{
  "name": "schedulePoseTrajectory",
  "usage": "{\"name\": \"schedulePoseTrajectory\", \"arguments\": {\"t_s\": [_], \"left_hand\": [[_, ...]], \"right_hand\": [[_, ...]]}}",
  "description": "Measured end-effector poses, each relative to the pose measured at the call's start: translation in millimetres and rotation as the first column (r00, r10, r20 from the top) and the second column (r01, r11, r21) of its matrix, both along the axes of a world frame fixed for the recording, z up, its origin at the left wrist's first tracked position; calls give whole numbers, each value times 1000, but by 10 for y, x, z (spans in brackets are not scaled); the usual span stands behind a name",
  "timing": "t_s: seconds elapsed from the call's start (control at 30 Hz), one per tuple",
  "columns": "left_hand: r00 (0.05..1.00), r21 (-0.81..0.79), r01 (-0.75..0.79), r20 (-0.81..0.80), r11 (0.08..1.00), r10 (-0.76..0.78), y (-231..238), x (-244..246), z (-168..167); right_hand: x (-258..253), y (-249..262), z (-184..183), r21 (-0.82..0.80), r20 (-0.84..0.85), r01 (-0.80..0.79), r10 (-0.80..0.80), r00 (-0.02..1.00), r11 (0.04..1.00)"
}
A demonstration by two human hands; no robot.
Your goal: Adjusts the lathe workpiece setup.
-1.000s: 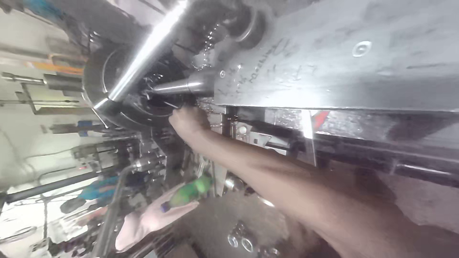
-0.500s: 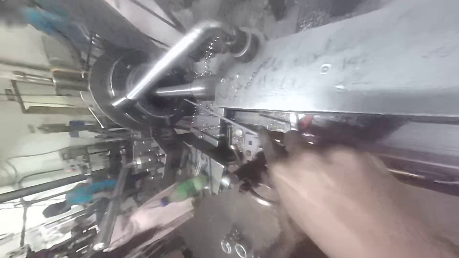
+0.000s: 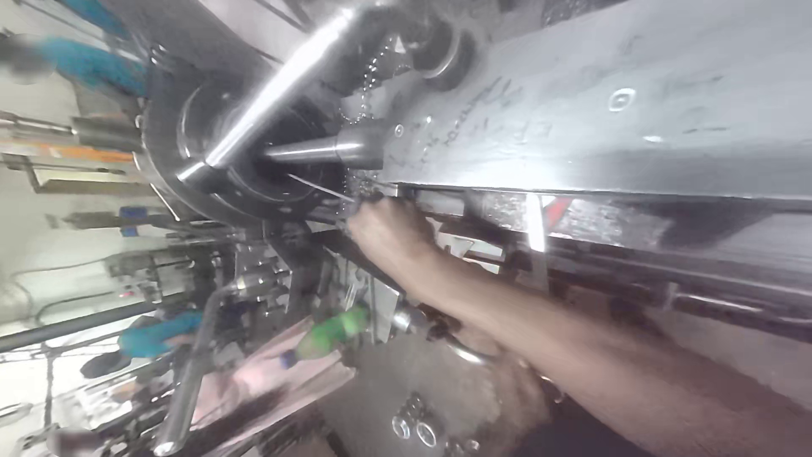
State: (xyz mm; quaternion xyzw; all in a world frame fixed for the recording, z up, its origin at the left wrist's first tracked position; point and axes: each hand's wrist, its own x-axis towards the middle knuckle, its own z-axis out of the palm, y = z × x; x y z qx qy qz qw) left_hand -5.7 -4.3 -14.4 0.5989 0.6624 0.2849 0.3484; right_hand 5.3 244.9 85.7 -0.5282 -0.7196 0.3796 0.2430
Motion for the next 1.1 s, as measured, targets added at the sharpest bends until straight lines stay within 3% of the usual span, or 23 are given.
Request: {"name": "schedulePoseTrajectory", "arguments": {"t_s": [0.1, 0.3, 0.4, 0.47, 0.53, 0.6, 0.67, 0.7, 0.87, 0.97, 1.03, 1.1], "left_hand": [[1000, -103, -23, 17, 994, 25, 147, 66, 198], [998, -21, 27, -53, 999, -28, 127, 16, 129], [982, -199, 24, -178, 980, -61, 84, 3, 194], [971, -323, 13, -223, 946, -90, 76, 3, 237], [983, -210, 16, -176, 978, -54, 91, 27, 222], [998, -48, 18, -62, 999, -21, 126, 52, 209], [1000, -4, -8, 13, 1000, 8, 112, 58, 121], [1000, 15, -7, 21, 1000, 7, 52, 27, 7], [999, -9, 27, 28, 1000, -27, -269, -159, -302], [999, 83, 33, 41, 996, -36, -275, -142, -334], [997, 119, 50, 54, 992, -57, -244, -129, -290], [996, 39, -57, 70, 998, 54, -95, 14, 2]], "right_hand": [[-236, 199, -101, 38, -50, 6, -4, 999, 999], [-562, 563, -50, -14, -106, -75, 73, 992, 997], [-728, 709, 23, -72, -105, -143, 135, 985, 987], [-743, 675, 110, -131, -114, -109, 95, 989, 985], [-461, 470, 275, -170, -142, -57, 33, 989, 984], [324, 247, 574, -301, -149, -336, 304, 941, 893], [292, 6, 439, -112, -64, -58, 51, 997, 992], [220, -11, 395, -71, 22, 25, -23, 999, 997], [317, -313, 373, -40, 108, -11, 16, 994, 999], [409, -393, 337, 18, 157, 39, -41, 987, 999], [524, -454, 381, 54, 190, 71, -80, 978, 996], [679, -600, 429, 104, 183, 82, -100, 978, 991]]}}
